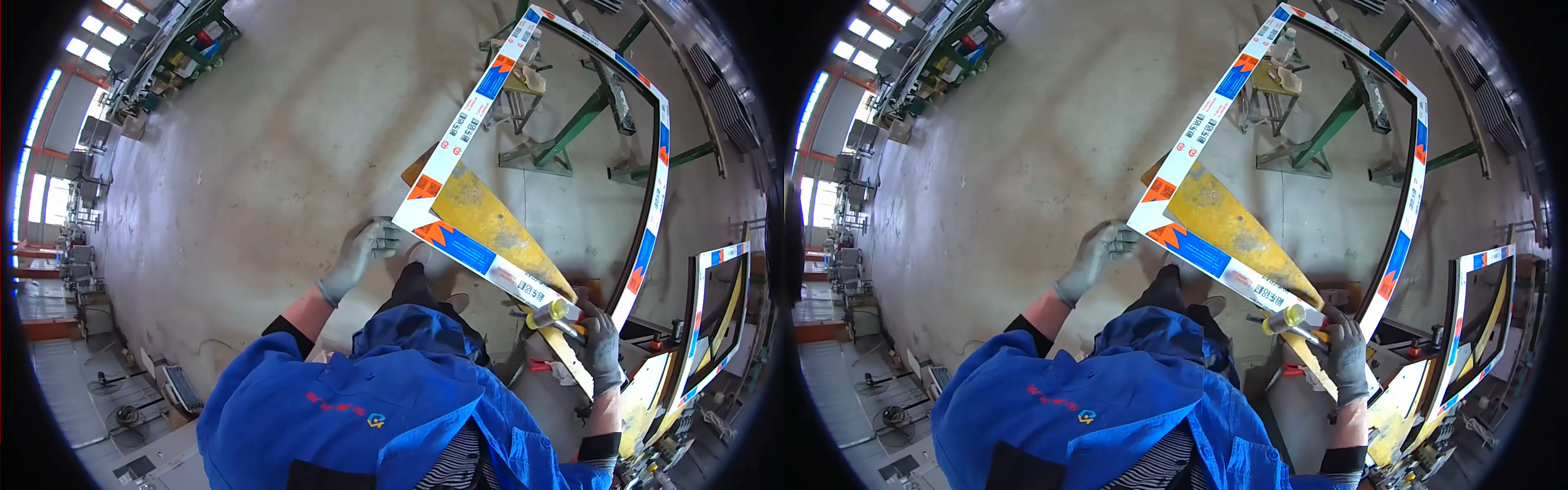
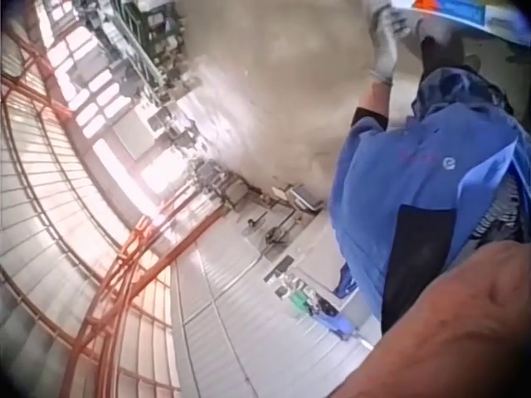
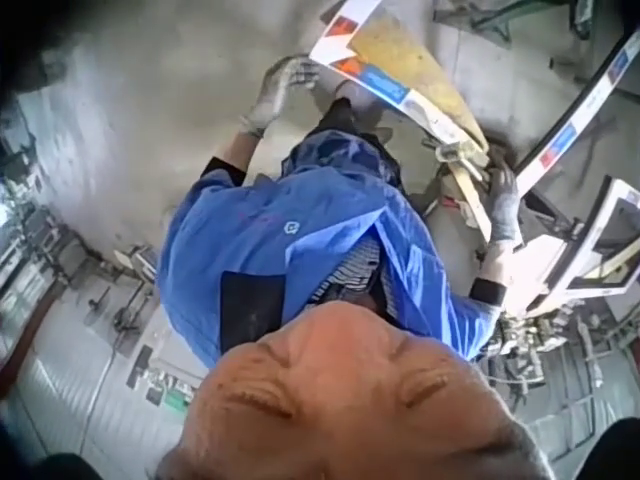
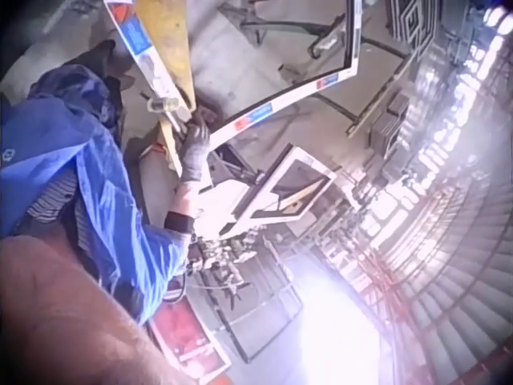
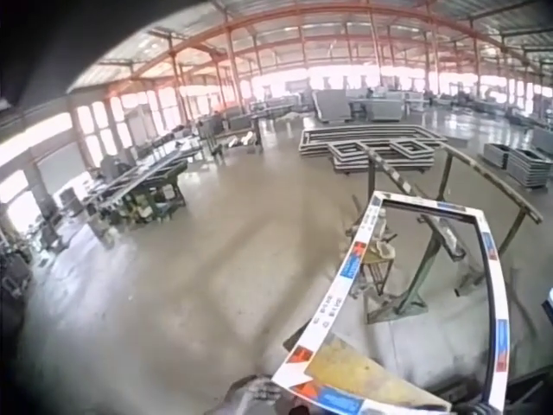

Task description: Assembling metal window frames by fitting components and tapping them into place with a mallet.

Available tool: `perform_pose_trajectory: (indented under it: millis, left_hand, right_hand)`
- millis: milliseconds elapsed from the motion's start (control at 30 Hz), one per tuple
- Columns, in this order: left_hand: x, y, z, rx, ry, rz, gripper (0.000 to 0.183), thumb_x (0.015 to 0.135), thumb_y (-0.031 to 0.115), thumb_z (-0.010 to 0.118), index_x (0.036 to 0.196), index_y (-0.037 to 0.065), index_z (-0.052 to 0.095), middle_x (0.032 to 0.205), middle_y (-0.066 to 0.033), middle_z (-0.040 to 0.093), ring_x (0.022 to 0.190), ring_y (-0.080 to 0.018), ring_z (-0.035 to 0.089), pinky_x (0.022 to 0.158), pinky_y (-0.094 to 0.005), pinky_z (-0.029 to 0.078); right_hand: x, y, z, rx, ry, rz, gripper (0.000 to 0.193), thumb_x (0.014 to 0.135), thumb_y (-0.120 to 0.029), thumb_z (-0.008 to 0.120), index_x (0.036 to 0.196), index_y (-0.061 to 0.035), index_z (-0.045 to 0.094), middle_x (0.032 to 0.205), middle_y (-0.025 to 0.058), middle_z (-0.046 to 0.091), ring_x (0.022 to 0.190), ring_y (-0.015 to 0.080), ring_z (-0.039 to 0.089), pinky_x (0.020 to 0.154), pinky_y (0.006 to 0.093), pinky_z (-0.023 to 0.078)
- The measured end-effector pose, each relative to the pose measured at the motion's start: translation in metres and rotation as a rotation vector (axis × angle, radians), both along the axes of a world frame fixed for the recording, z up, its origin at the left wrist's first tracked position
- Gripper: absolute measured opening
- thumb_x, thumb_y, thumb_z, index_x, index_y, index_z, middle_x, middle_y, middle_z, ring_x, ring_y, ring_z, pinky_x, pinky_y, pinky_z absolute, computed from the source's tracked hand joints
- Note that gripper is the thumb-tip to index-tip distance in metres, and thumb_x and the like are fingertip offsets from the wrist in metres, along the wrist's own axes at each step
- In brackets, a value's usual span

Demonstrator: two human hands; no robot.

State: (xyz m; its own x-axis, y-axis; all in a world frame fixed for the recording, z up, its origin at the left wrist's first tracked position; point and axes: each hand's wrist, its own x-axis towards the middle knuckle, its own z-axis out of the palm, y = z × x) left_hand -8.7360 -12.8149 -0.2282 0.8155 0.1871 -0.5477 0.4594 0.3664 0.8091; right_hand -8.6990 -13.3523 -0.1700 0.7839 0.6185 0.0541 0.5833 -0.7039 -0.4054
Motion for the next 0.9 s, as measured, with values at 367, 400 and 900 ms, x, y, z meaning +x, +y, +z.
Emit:
perform_pose_trajectory:
  millis: [367,400,900]
  left_hand:
    - [0.061,0.041,0.033,0.292,0.028,-0.556,0.032,0.101,0.034,0.069,0.092,0.003,0.072,0.072,-0.0011,0.067,0.062,-0.0086,0.062,0.059,-0.0251,0.05]
    - [0.066,0.045,0.033,0.24,0.002,-0.605,0.029,0.1,0.031,0.069,0.092,0.003,0.072,0.073,-0.0011,0.067,0.063,-0.0085,0.062,0.059,-0.0252,0.05]
    - [0.042,0.072,0.073,0.29,-0.405,-1.23,0.013,0.098,0.013,0.068,0.103,0.001,0.071,0.099,-0.0142,0.073,0.089,-0.0191,0.069,0.079,-0.0355,0.054]
  right_hand:
    - [-0.052,0.073,0.011,0.038,-0.14,-0.375,0.035,0.08,-0.016,0.085,0.103,-0.0016,0.062,0.128,0.0235,0.067,0.114,0.0418,0.067,0.097,0.0473,0.054]
    - [-0.058,0.094,0.01,0.064,-0.137,-0.429,0.035,0.082,-0.02,0.084,0.103,-0.0021,0.061,0.123,0.0213,0.069,0.107,0.0418,0.068,0.092,0.048,0.055]
    - [-0.158,0.409,-0.028,1.057,0.618,-0.859,0.039,0.094,-0.031,0.077,0.114,0.0004,0.065,0.102,0.0081,0.068,0.091,0.0147,0.061,0.081,0.0325,0.05]
